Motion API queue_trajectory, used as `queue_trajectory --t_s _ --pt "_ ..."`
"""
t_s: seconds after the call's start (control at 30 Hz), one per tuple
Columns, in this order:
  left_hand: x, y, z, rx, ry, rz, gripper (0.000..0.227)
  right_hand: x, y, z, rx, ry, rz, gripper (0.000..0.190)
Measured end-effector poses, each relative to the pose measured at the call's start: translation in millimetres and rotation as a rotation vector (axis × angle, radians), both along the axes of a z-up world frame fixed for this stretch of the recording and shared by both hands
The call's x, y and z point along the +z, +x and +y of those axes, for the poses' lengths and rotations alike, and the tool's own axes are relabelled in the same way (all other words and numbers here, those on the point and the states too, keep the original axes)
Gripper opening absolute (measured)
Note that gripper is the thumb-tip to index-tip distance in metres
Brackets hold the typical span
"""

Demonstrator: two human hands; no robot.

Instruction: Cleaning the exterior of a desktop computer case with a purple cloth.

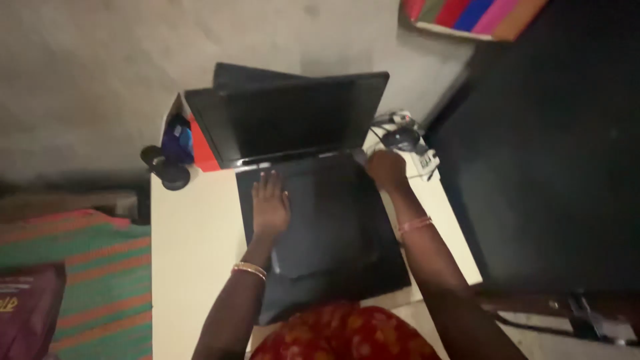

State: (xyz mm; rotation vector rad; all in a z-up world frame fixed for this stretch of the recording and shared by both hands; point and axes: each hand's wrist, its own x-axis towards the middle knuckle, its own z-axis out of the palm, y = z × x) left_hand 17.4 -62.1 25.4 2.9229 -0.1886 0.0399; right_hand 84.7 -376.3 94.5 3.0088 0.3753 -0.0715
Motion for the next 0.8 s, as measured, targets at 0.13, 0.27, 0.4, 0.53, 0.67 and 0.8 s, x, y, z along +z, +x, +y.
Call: queue_trajectory --t_s 0.13,0.27,0.4,0.53,0.67,0.8 --pt "-8.1 7.8 4.1 -0.043 -0.043 -0.091 0.056 -22.2 7.4 16.3 0.036 0.537 -0.217 0.024" --pt "-4.7 4.9 4.1 -0.025 -0.054 -0.093 0.056 -74.5 -9.2 6.0 0.211 0.380 -0.371 0.039" --pt "-3.6 4.4 3.3 -0.023 -0.076 -0.098 0.055 -73.0 -88.8 -8.8 0.124 0.283 -0.375 0.041" --pt "-9.4 10.1 7.1 -0.002 -0.071 -0.075 0.057 -21.6 -139.3 -39.8 0.037 0.176 0.255 0.038" --pt "-16.6 9.5 3.4 -0.055 -0.027 -0.134 0.056 89.7 -124.7 4.1 -0.108 0.352 0.529 0.030" --pt "1.7 1.4 4.0 -0.028 -0.110 -0.109 0.056 -39.3 -38.6 -12.9 0.093 0.522 -0.190 0.020"
